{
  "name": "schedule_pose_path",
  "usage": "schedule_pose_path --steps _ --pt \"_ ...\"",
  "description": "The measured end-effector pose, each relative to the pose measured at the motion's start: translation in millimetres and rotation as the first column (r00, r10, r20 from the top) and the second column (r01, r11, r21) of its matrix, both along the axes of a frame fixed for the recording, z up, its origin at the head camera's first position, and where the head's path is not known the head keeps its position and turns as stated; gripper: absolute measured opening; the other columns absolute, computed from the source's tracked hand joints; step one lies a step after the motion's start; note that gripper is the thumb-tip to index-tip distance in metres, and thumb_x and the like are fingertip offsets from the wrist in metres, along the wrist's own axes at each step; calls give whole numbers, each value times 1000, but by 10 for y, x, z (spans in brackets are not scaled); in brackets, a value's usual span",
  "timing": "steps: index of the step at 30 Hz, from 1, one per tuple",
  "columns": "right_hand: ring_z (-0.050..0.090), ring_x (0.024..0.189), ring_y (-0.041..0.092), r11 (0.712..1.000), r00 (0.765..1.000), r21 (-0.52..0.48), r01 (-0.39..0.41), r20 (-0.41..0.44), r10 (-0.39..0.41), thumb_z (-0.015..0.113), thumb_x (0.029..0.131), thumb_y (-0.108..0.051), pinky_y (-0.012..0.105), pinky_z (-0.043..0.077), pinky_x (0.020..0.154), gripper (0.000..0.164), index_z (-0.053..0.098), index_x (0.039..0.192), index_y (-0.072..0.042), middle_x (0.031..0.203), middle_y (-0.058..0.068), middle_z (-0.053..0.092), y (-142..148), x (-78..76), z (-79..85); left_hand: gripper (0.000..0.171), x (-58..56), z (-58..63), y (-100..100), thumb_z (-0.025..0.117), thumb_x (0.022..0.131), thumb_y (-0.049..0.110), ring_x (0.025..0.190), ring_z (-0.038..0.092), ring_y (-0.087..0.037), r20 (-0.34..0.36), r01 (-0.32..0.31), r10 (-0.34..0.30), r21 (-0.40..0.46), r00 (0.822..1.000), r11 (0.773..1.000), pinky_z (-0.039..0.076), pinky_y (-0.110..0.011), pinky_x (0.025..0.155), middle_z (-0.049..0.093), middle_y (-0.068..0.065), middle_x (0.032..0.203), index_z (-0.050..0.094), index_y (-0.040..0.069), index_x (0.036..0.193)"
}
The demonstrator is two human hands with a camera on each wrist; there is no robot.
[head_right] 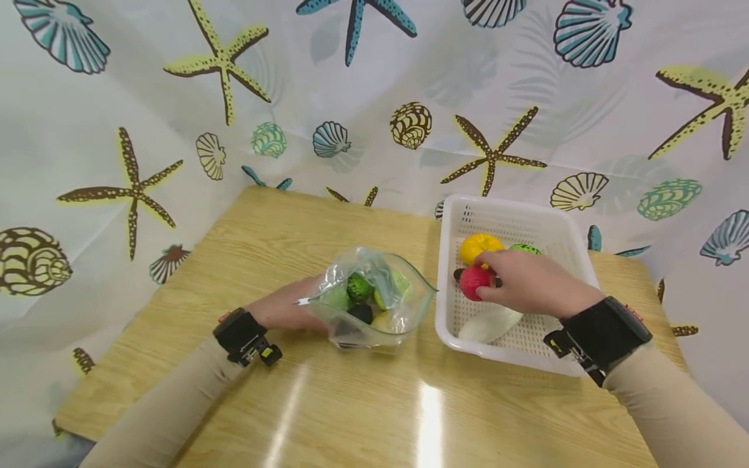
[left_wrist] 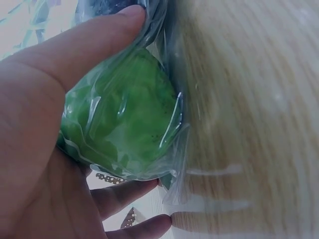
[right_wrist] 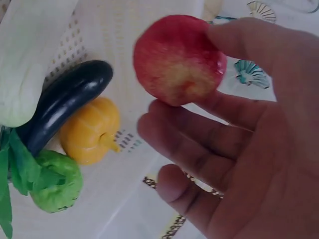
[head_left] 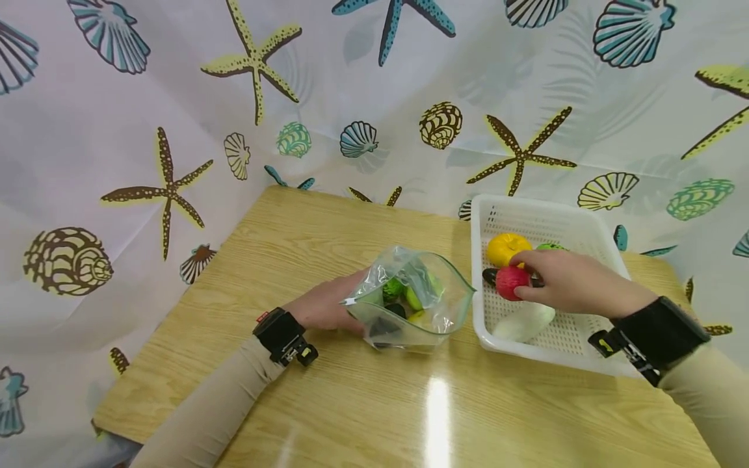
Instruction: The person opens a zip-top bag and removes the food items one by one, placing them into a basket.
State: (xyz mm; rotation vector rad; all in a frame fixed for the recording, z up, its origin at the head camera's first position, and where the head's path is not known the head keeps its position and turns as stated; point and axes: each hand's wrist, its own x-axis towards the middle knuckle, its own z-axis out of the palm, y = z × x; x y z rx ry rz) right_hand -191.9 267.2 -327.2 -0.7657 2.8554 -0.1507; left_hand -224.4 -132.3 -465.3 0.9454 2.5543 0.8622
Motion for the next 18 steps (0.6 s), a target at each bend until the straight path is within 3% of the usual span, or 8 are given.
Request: schedule_pose_path --steps 5,8,12,18 --pt "51 72 13 998 994 58 -13 112 6 69 86 -32 32 46 63 45 60 122 -6 89 -1 63 54 -209 -213 122 2 -22 -14 87 63 41 123 36 -13 19 7 -8 33 1000 999 39 -46 97 32 6 149 1 46 149" --pt "50 70 13 995 990 89 -36 137 23 69 86 -31 30 45 61 40 62 118 -8 83 -3 60 50 -287 -327 120 8 -26 -16 87 62 40 121 38 -12 10 5 -5 45 1000 999 41 -45 95 36 5 147 5 45 150" --pt "50 69 14 991 985 123 -52 170 31 70 85 -28 31 46 61 38 63 116 -8 83 -3 60 50 -324 -433 122 12 -14 -6 87 62 39 121 38 -13 -15 5 -4 38 1000 999 41 -45 95 37 3 147 4 42 151" --pt "51 68 13 988 978 126 -84 202 57 70 85 -28 31 46 61 39 62 118 -9 82 -4 60 57 -323 -534 122 10 15 0 86 63 40 122 37 -14 8 -1 1 12 1000 1000 40 -45 96 34 4 148 1 43 150"
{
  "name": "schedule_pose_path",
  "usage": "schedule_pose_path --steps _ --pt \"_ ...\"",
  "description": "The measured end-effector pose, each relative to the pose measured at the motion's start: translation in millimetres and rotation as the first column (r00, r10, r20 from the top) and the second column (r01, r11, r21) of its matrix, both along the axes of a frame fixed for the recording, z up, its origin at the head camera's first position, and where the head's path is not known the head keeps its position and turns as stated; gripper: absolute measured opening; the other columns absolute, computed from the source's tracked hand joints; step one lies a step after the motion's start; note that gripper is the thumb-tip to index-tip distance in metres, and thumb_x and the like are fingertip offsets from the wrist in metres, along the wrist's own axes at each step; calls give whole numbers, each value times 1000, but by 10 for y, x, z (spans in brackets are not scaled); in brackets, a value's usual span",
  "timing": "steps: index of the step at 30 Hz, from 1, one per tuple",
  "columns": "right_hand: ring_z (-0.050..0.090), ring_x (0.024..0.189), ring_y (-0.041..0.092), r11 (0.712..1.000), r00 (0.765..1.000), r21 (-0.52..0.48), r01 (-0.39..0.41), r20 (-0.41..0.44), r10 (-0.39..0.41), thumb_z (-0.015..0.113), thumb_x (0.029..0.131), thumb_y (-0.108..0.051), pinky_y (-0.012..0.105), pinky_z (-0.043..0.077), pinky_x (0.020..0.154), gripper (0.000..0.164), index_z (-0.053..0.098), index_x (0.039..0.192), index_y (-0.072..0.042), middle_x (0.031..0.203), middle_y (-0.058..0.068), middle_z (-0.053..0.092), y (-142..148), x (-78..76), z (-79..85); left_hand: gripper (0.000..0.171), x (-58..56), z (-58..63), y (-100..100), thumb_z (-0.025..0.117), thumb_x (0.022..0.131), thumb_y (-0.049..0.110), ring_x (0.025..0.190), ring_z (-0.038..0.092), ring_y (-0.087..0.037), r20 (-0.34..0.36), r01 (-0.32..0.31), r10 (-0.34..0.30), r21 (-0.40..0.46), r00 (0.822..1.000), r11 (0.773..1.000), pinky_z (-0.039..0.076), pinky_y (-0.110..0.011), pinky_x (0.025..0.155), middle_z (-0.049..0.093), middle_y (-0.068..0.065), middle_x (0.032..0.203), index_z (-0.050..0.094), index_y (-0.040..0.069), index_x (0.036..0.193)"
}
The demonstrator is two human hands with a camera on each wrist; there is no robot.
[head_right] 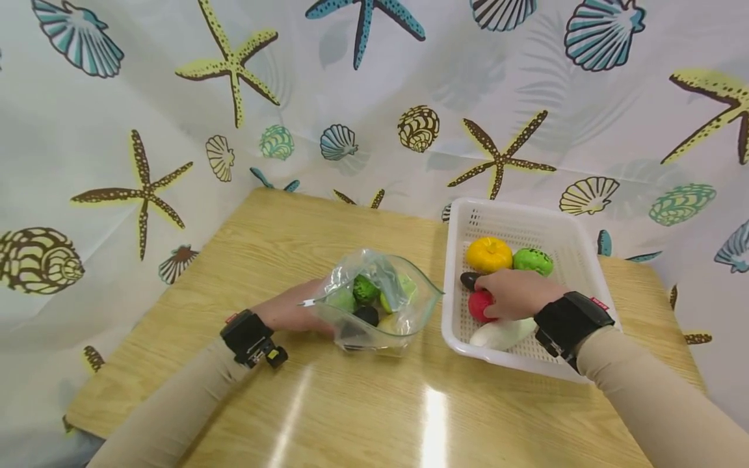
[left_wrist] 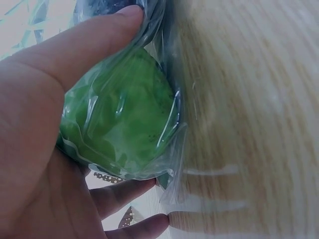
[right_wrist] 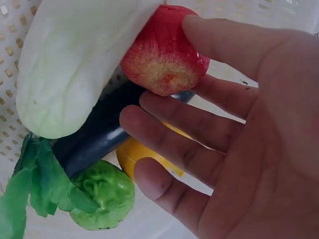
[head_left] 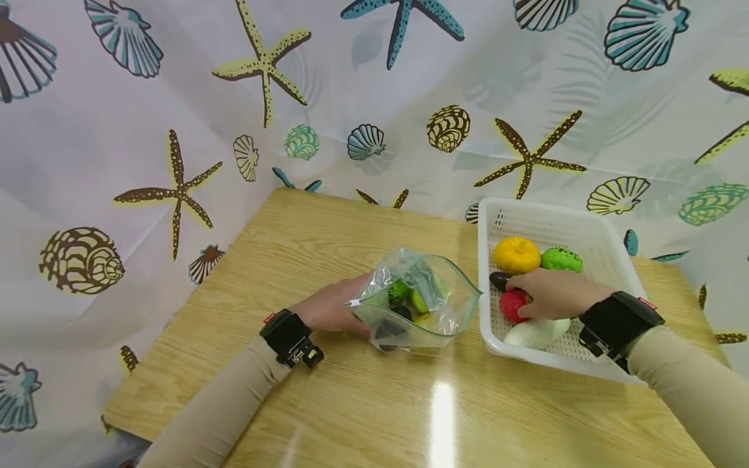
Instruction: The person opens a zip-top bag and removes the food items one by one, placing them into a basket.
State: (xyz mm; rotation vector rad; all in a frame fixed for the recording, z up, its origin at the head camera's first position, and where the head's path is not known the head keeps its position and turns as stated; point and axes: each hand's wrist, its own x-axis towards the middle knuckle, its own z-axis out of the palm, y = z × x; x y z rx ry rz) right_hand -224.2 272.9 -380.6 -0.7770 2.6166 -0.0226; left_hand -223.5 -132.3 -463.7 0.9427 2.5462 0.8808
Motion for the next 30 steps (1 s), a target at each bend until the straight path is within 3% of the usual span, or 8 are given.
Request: schedule_pose_path --steps 6,11,13,16,18,19,26,30 --pt "54 78 16 1000 998 1 4 -57 -4 71 84 -29 38 50 70 46 61 124 -8 98 2 66 36 40 23 121 -8 -4 2 85 63 43 119 40 -12 -12 4 -5 -10 1000 1000 42 -43 94 38 3 145 1 42 151" --pt "58 86 18 997 977 -78 -20 -212 3 69 86 -25 42 53 71 39 63 120 -8 112 11 66 -55 105 230 120 21 20 1 85 64 44 120 40 -13 -37 13 -13 -4 999 1000 42 -44 94 38 2 145 2 38 152" --pt "58 73 14 989 948 -134 -64 -318 18 69 85 -23 36 52 61 30 67 112 -9 103 8 69 -163 165 355 119 32 31 3 84 65 44 121 39 -13 -42 19 -19 -2 999 1000 42 -44 94 38 1 146 2 37 152" --pt "53 58 8 966 869 -204 -161 -494 41 67 84 -19 32 47 52 15 70 97 -11 87 2 70 -371 298 545 118 38 43 0 84 66 44 121 38 -14 -48 21 -21 -4 999 1000 42 -45 94 36 1 147 2 37 152" --pt "50 55 6 942 824 -249 -225 -564 48 65 83 -15 31 46 50 9 71 90 -12 79 -2 69 -522 388 644 118 36 44 0 83 67 44 121 38 -14 -53 21 -21 -7 998 1000 42 -45 94 37 0 147 1 37 152" --pt "51 56 5 929 815 -270 -254 -577 55 64 83 -14 30 46 51 8 71 88 -13 77 -3 68 -598 427 678 118 35 46 0 83 67 43 121 39 -15 -55 21 -21 -7 998 1000 43 -45 93 37 0 146 1 37 152" --pt "56 83 6 838 894 -387 -386 -380 236 63 90 -14 34 51 70 11 69 98 -16 95 -5 67 -1070 600 670 120 29 31 5 84 65 44 120 40 -14 -47 11 -12 -18 999 1000 43 -44 92 39 0 145 2 38 152" --pt "55 97 7 801 898 -413 -433 -270 346 55 94 -7 32 52 78 19 67 107 -15 105 -2 66 -1295 593 559 118 31 21 0 84 64 45 116 42 -12 -52 7 -8 -20 999 1000 45 -42 89 42 2 142 5 36 152"
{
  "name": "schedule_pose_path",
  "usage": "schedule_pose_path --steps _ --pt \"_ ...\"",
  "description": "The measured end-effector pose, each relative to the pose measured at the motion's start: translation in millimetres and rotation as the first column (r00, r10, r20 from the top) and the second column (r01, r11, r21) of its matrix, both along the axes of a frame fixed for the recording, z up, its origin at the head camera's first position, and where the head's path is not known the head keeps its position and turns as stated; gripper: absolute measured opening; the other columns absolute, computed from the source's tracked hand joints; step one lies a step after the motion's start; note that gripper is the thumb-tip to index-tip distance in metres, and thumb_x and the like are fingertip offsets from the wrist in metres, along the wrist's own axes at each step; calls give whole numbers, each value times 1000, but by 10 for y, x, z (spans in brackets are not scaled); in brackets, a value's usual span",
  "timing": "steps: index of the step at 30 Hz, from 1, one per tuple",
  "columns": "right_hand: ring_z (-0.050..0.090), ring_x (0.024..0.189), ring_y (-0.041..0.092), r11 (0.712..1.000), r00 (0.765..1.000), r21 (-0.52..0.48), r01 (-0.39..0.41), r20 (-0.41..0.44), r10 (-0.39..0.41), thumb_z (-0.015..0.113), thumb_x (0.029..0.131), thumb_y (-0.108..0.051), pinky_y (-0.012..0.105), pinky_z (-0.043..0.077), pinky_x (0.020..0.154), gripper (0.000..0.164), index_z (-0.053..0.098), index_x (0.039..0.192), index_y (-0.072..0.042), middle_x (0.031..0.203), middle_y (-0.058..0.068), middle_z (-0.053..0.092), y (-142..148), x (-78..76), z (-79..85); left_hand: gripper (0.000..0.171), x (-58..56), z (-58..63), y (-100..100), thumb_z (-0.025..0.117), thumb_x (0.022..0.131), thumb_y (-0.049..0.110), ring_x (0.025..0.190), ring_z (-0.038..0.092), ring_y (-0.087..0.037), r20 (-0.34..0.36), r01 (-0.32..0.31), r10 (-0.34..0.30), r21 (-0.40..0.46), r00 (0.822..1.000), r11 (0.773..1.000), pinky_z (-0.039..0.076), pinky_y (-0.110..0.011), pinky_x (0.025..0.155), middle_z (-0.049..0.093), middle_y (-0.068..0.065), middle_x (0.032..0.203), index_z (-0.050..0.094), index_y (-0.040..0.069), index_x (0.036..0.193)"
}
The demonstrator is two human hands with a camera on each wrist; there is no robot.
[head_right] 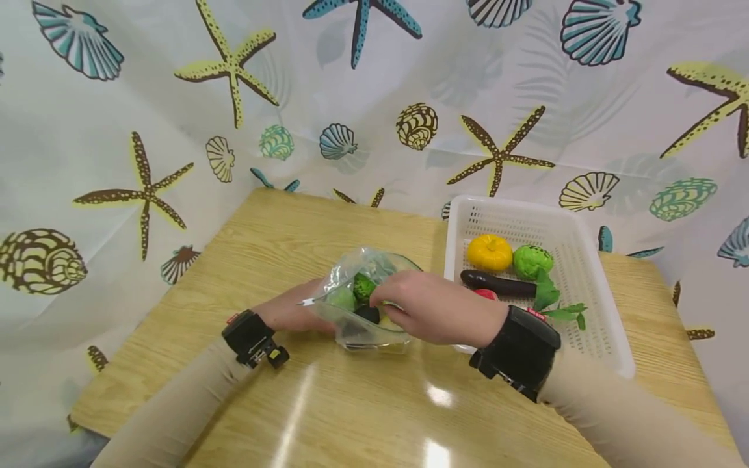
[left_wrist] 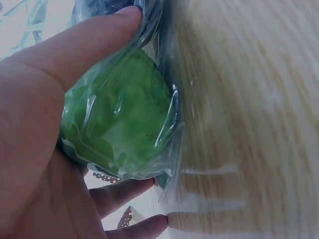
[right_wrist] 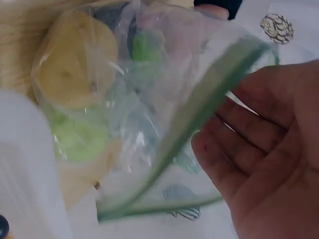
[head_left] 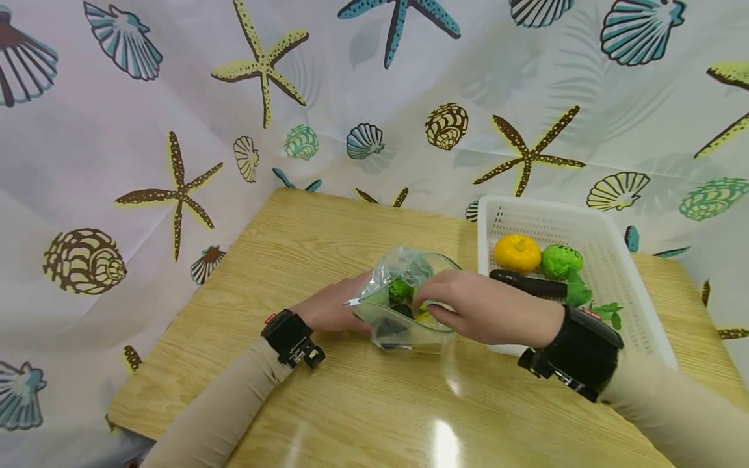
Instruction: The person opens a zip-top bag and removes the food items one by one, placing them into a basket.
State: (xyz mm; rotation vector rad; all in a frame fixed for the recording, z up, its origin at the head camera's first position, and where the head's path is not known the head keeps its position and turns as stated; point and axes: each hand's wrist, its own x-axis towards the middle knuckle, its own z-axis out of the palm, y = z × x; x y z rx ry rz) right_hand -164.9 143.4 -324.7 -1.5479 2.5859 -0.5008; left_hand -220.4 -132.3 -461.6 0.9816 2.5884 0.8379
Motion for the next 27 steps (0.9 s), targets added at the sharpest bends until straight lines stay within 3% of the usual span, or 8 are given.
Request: schedule_pose_path --steps 7,9,12,17,21,27 --pt "55 101 12 973 997 219 -78 -1 80 50 93 1 32 52 83 28 66 116 -4 110 8 67 -186 -120 -234 118 -25 -41 13 82 67 49 123 36 -13 36 28 -29 19 999 999 41 -45 96 34 0 148 3 31 153" --pt "57 94 12 960 996 268 -83 -11 89 52 92 2 31 53 78 27 67 113 -5 105 6 68 -194 -144 -265 119 -28 -49 16 82 67 49 123 36 -13 43 14 -13 -6 999 1000 41 -44 96 35 -1 147 2 29 153" --pt "56 76 10 954 997 294 -65 -14 72 56 88 3 27 52 64 20 69 96 -8 87 1 68 -188 -181 -283 121 -37 -51 24 83 66 48 122 37 -14 23 -7 8 -47 1000 999 40 -43 97 36 -3 146 2 26 154" --pt "43 57 9 938 998 342 -50 -26 63 57 83 6 23 38 50 24 63 75 -16 63 -6 48 -172 -247 -329 121 -50 -53 31 85 65 45 119 39 -14 3 -17 17 -58 1000 998 40 -43 96 41 -3 142 5 24 154" --pt "41 57 10 929 997 367 -41 -45 62 60 83 3 23 36 50 24 64 74 -18 62 -7 44 -166 -274 -373 120 -51 -52 34 85 65 45 114 42 -11 13 -8 9 -39 1000 999 43 -41 92 43 1 138 6 28 153" --pt "50 68 11 927 994 376 -15 -96 56 63 85 -1 31 48 58 20 67 82 -20 76 -7 60 -164 -284 -385 118 -57 -52 34 84 65 48 107 45 -10 23 4 -3 -26 1000 1000 46 -39 85 46 3 132 6 31 153"
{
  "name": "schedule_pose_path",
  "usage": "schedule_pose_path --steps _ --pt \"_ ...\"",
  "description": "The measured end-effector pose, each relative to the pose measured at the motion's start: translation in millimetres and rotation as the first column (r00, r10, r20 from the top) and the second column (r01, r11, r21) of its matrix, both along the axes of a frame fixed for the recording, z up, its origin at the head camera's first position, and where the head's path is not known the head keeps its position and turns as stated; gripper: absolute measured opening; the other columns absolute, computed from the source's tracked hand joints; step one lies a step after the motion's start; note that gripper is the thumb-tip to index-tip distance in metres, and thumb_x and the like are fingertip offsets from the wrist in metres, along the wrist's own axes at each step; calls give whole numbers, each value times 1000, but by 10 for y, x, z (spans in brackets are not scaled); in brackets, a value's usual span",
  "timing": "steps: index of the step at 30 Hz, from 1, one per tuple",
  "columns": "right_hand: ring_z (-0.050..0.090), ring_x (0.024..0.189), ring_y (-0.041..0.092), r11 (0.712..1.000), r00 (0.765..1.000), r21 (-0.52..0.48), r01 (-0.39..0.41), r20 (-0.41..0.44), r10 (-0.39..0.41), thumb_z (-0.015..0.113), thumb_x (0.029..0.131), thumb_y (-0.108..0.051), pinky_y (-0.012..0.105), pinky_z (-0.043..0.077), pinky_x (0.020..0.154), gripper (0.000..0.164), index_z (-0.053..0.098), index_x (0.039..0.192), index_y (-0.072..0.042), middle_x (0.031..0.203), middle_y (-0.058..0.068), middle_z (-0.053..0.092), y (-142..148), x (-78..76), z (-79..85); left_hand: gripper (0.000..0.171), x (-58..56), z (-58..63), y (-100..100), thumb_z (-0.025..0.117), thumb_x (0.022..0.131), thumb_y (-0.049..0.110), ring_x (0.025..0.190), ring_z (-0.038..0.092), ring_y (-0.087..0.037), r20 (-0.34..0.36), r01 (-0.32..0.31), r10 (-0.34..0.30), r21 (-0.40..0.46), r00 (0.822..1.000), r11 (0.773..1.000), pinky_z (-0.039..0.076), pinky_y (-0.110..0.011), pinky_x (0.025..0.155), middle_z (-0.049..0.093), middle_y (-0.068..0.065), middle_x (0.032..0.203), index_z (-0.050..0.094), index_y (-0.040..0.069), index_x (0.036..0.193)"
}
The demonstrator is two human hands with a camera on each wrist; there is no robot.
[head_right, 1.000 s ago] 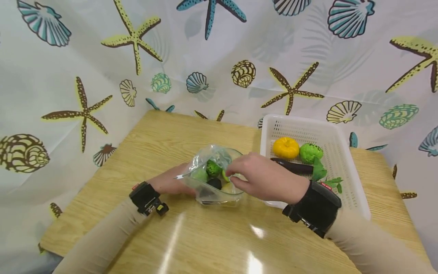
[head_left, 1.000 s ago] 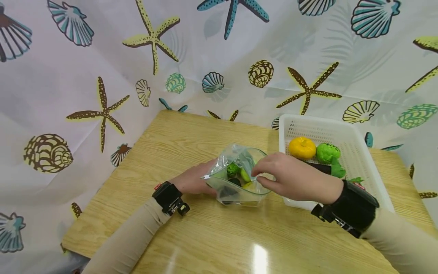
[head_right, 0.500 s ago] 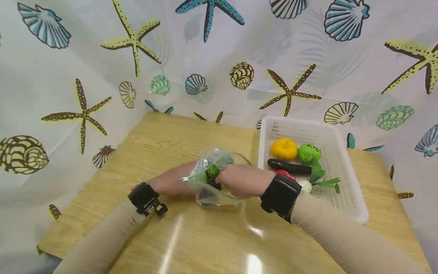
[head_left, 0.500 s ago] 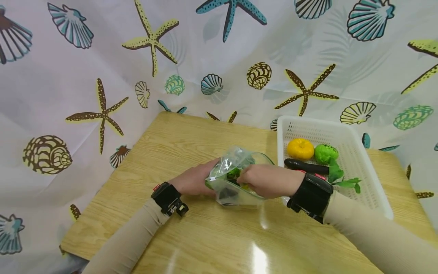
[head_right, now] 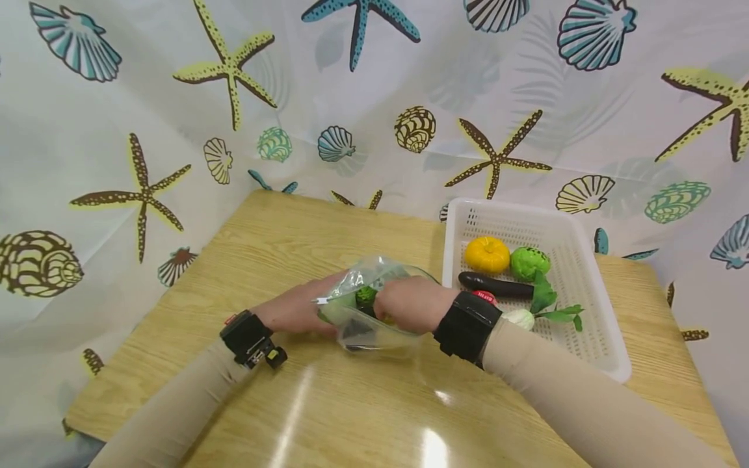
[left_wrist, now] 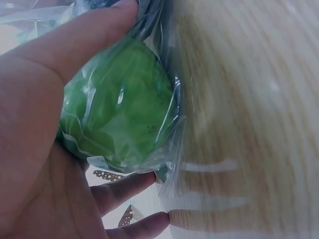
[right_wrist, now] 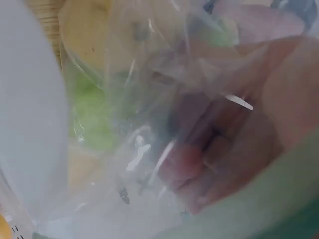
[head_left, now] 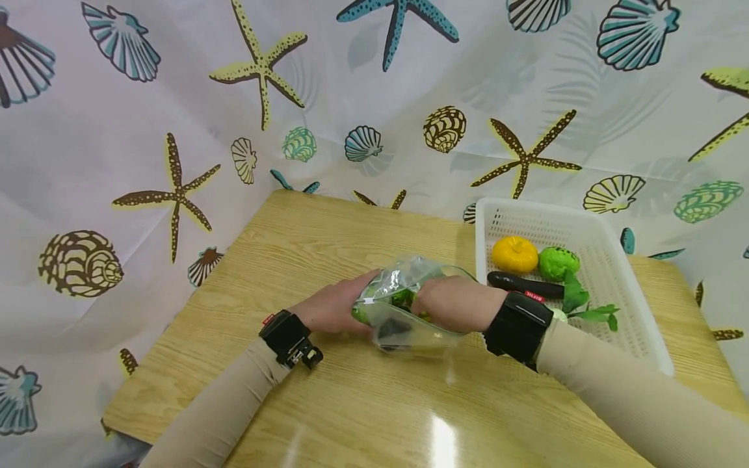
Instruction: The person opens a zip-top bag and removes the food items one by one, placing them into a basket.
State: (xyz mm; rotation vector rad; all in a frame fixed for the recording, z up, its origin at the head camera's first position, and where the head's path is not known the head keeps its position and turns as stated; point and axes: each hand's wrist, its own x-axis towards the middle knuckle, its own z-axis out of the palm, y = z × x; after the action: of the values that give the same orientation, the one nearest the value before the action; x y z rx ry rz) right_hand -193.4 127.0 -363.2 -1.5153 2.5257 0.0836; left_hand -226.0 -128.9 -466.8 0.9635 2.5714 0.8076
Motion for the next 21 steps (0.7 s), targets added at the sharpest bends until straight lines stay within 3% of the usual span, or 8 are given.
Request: schedule_pose_path --steps 7,11,16,21 --pt "48 62 10 999 999 22 27 31 -28 64 85 -1 30 47 51 22 64 77 -21 68 -8 55 16 27 51 122 -5 25 -13 77 65 62 116 41 -16 19 -13 14 -68 1000 998 42 -45 92 40 -5 142 2 25 154" --pt "48 63 11 998 999 62 21 -41 -19 65 83 0 32 48 49 20 61 76 -19 67 -7 56 24 86 43 122 -11 31 5 77 65 62 116 41 -16 25 -8 9 -72 1000 997 41 -45 93 40 -5 141 2 25 154" --pt "50 74 14 982 990 173 78 -133 -55 70 81 -5 33 50 56 15 67 88 -18 81 -5 65 -37 153 -20 121 -20 16 15 78 64 60 115 41 -13 17 -4 5 -49 1000 999 42 -43 92 42 -1 139 3 28 154" --pt "50 80 19 969 964 241 60 -265 6 75 76 -4 30 50 57 21 68 93 -14 89 1 64 -66 217 -111 121 -18 -3 20 78 64 60 114 43 -12 -8 -2 1 -54 1000 999 44 -42 91 45 -1 137 4 26 154"
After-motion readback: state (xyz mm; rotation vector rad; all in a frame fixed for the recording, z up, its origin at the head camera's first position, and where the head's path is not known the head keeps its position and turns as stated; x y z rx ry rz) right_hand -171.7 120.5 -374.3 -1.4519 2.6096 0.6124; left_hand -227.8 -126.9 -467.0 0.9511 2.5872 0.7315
